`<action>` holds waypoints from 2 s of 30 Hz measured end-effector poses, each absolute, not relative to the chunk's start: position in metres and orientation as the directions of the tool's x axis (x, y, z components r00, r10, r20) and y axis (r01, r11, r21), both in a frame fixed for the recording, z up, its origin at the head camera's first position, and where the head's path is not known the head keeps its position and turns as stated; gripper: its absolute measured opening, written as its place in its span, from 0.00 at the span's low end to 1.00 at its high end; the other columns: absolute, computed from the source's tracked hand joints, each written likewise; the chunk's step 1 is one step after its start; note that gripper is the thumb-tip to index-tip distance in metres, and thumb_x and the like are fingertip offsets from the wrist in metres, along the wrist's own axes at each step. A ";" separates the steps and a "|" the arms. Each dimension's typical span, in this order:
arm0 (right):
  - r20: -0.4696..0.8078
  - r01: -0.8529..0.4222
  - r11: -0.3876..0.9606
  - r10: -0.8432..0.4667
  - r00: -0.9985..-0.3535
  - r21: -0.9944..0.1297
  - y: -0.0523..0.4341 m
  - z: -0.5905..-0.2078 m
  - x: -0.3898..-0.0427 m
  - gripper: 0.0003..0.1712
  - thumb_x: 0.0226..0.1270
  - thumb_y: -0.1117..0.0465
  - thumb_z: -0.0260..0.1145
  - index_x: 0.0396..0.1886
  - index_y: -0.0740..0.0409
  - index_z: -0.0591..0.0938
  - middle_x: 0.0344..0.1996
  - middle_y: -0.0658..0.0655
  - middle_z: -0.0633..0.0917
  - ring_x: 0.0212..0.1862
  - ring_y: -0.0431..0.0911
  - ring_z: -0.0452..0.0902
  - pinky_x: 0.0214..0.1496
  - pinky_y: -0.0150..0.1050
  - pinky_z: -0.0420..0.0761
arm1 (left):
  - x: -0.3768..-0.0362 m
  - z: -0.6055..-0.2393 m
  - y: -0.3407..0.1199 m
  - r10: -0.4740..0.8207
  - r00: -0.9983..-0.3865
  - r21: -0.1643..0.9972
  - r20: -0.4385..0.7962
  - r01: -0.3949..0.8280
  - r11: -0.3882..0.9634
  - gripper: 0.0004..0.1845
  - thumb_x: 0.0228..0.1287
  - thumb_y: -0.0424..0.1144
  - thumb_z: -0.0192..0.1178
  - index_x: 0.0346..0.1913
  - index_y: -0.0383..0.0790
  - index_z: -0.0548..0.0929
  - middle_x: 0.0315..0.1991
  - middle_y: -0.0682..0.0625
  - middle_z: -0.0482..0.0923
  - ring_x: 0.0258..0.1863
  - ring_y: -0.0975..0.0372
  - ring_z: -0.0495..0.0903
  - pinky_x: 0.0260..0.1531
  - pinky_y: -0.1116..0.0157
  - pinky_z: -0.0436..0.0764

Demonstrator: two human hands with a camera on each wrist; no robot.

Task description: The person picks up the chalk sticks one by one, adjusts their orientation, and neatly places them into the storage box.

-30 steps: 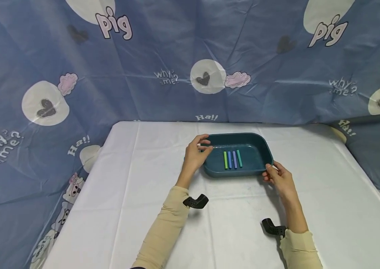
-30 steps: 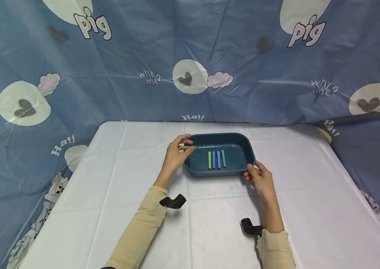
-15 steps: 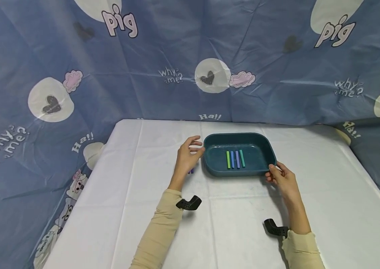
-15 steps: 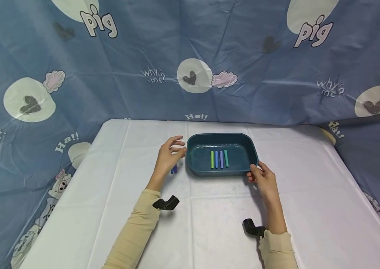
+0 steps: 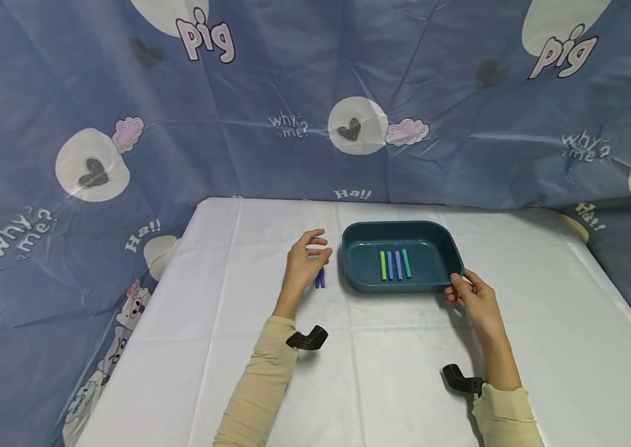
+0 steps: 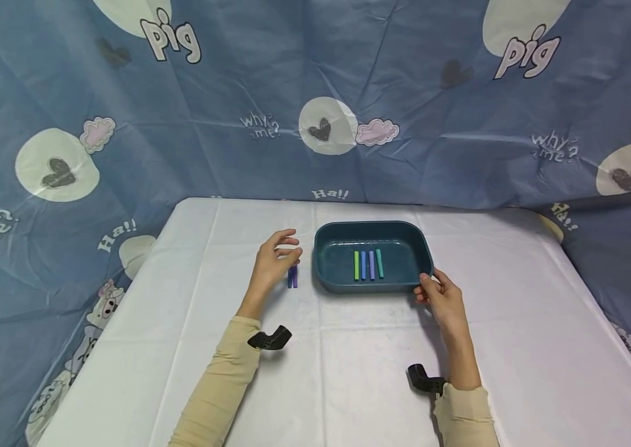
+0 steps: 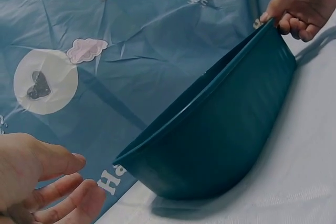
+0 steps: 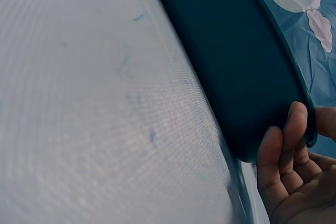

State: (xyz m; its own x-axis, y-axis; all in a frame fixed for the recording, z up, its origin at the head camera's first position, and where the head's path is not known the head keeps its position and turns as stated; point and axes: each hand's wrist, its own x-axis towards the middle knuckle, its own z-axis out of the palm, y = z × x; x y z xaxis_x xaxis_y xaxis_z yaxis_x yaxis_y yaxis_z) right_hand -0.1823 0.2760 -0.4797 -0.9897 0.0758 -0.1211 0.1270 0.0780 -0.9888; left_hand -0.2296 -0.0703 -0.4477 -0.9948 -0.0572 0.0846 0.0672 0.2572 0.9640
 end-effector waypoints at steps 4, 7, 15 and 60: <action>-0.105 0.111 0.085 0.071 -0.992 -0.990 0.276 -0.479 -0.181 0.36 0.70 0.52 0.58 0.67 0.71 0.60 0.22 0.43 0.84 0.25 0.33 0.80 0.31 0.25 0.81 | -0.230 -0.450 -0.074 -0.066 -0.994 0.953 0.086 0.063 0.296 0.24 0.60 0.34 0.63 0.60 0.46 0.74 0.49 0.45 0.80 0.42 0.54 0.85 0.35 0.65 0.85; -0.102 0.109 0.087 0.072 -0.992 -0.990 0.276 -0.478 -0.181 0.37 0.70 0.52 0.58 0.67 0.71 0.60 0.23 0.44 0.84 0.26 0.33 0.80 0.31 0.25 0.81 | -0.230 -0.453 -0.076 -0.076 -0.993 0.945 0.089 0.061 0.320 0.23 0.60 0.34 0.63 0.60 0.46 0.75 0.48 0.46 0.81 0.42 0.54 0.85 0.35 0.64 0.85; -0.096 0.102 0.085 0.063 -0.993 -0.991 0.276 -0.477 -0.180 0.37 0.69 0.51 0.59 0.67 0.71 0.61 0.23 0.43 0.84 0.25 0.33 0.80 0.30 0.24 0.80 | -0.229 -0.459 -0.083 -0.099 -0.992 0.946 0.075 0.039 0.322 0.23 0.59 0.33 0.63 0.59 0.44 0.75 0.47 0.43 0.81 0.40 0.53 0.85 0.33 0.66 0.85; -0.089 0.092 0.043 0.063 -0.994 -0.995 0.279 -0.480 -0.184 0.37 0.68 0.52 0.60 0.67 0.71 0.61 0.22 0.43 0.84 0.25 0.33 0.80 0.29 0.24 0.80 | -0.231 -0.476 -0.099 0.025 -0.998 0.905 -0.062 -0.045 0.423 0.25 0.60 0.32 0.61 0.61 0.44 0.73 0.45 0.44 0.76 0.30 0.60 0.83 0.27 0.66 0.84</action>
